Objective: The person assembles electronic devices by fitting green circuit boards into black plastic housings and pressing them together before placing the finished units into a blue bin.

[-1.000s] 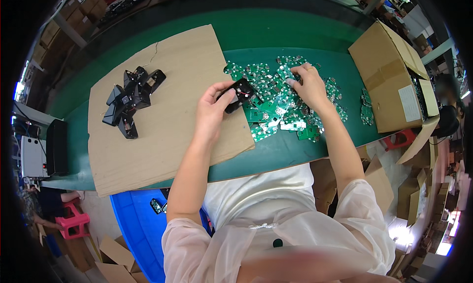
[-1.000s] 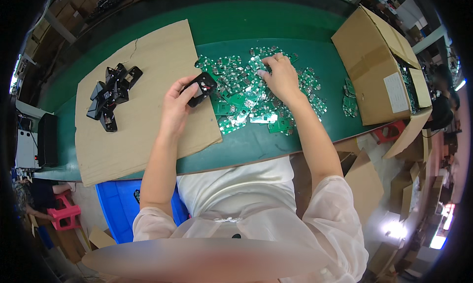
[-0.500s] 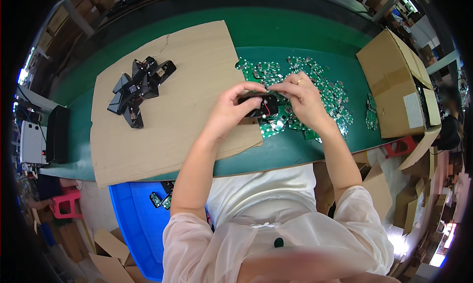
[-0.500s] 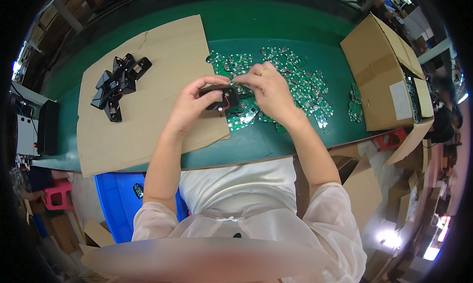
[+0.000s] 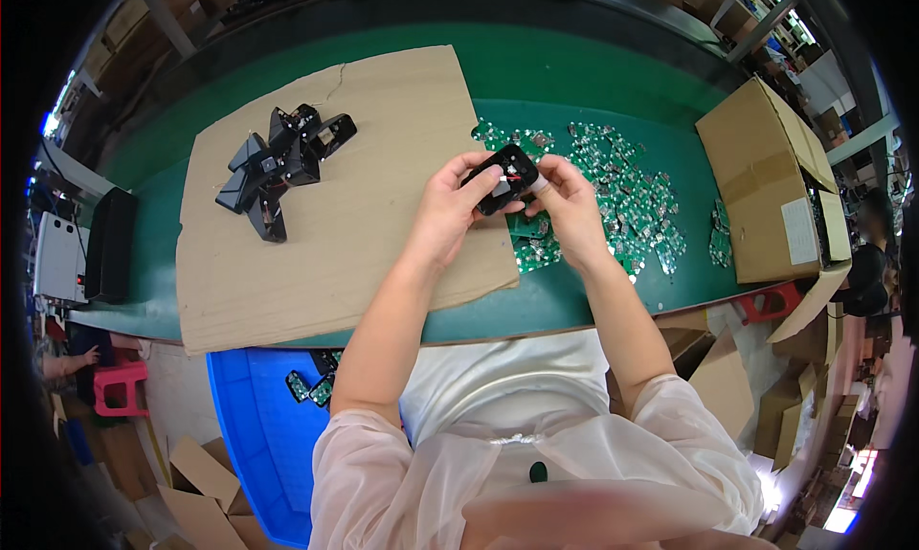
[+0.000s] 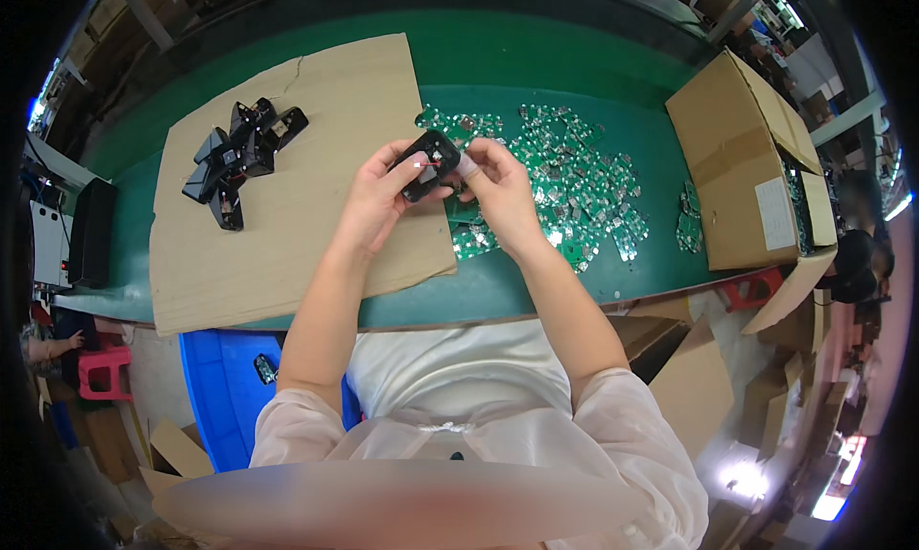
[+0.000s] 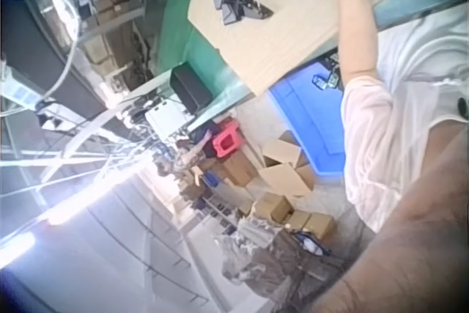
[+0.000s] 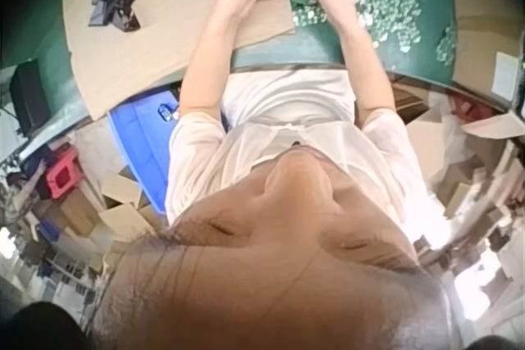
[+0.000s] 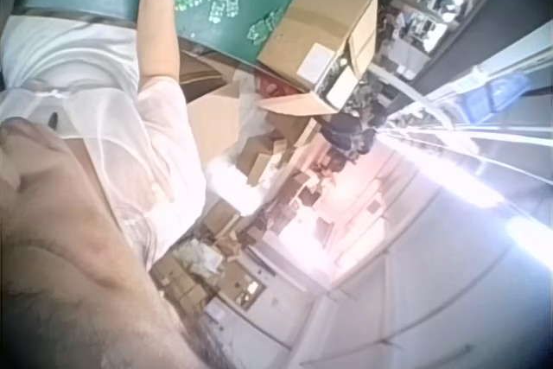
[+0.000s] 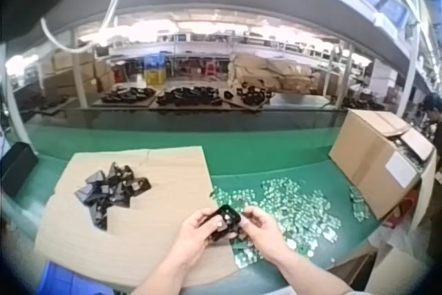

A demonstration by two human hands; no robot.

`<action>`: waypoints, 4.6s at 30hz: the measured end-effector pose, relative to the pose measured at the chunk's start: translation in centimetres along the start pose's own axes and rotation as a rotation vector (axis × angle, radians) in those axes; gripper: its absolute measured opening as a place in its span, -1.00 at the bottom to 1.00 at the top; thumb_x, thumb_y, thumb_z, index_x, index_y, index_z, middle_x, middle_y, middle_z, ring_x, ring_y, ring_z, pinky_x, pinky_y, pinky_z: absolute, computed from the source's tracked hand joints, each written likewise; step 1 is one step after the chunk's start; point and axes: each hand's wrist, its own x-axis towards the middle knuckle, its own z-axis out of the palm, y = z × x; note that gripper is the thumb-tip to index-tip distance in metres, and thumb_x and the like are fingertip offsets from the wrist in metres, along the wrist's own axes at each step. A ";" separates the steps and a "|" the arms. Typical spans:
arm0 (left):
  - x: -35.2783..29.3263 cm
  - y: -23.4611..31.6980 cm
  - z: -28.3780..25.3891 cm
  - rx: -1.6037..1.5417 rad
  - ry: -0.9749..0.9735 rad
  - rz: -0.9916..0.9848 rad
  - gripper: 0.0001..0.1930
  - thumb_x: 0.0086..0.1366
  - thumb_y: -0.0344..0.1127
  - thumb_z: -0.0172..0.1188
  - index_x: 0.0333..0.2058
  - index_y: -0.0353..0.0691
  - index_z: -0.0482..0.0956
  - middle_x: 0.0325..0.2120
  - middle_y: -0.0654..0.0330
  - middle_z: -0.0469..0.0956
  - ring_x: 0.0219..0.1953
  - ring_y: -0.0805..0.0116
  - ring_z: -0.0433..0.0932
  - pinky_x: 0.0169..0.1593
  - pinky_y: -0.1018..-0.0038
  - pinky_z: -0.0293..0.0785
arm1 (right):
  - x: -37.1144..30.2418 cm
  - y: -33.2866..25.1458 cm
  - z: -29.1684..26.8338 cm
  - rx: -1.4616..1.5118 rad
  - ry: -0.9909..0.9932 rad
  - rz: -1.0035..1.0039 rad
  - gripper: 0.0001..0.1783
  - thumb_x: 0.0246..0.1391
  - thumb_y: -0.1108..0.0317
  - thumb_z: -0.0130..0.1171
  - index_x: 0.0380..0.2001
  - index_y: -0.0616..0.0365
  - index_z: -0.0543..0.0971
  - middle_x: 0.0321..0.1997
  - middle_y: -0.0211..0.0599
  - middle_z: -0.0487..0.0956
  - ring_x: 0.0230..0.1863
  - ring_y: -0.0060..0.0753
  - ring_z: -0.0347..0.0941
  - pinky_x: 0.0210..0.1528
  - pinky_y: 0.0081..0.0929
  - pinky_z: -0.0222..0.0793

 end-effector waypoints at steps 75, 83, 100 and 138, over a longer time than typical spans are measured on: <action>0.1 -1.8 0.4 0.210 0.132 0.255 -0.71 0.15 -0.38 0.20 -0.17 -0.33 0.39 -0.36 0.19 0.50 -0.35 0.51 0.49 -0.29 0.57 0.52 | -1.7 0.2 1.2 -0.141 0.131 -0.261 -0.75 0.01 0.53 0.10 -0.19 0.23 0.38 -0.40 -0.39 0.38 -0.50 -0.67 0.30 -0.49 -0.70 0.30; -0.3 -1.7 0.5 0.256 0.121 0.130 -0.74 0.15 -0.42 0.15 -0.16 -0.24 0.39 -0.46 0.26 0.44 -0.62 0.62 0.39 -0.65 0.70 0.37 | -1.6 -1.3 1.6 -0.612 0.215 -0.549 -0.88 -0.06 0.47 0.18 -0.38 0.20 0.52 -0.40 -0.33 0.41 -0.47 -0.53 0.35 -0.52 -0.63 0.28; -0.3 -1.6 0.9 0.705 0.193 0.832 -0.93 0.07 -0.52 0.15 -0.42 -0.24 0.53 -0.29 0.18 0.40 -0.43 0.44 0.43 -0.44 0.57 0.38 | -0.2 -3.9 0.4 -1.039 0.023 -0.808 -0.94 -0.15 0.45 0.17 -0.52 0.14 0.49 -0.46 -0.38 0.45 -0.40 -0.28 0.35 -0.41 -0.38 0.28; -0.7 -1.8 0.8 0.418 0.236 0.572 -0.73 0.13 -0.53 0.16 -0.18 -0.29 0.37 -0.22 0.23 0.38 -0.22 0.52 0.40 -0.16 0.62 0.38 | -1.0 -2.2 0.8 -1.062 0.034 -0.996 -0.72 -0.37 0.57 0.20 -0.43 0.19 0.49 -0.39 -0.30 0.47 -0.40 -0.26 0.37 -0.41 -0.40 0.34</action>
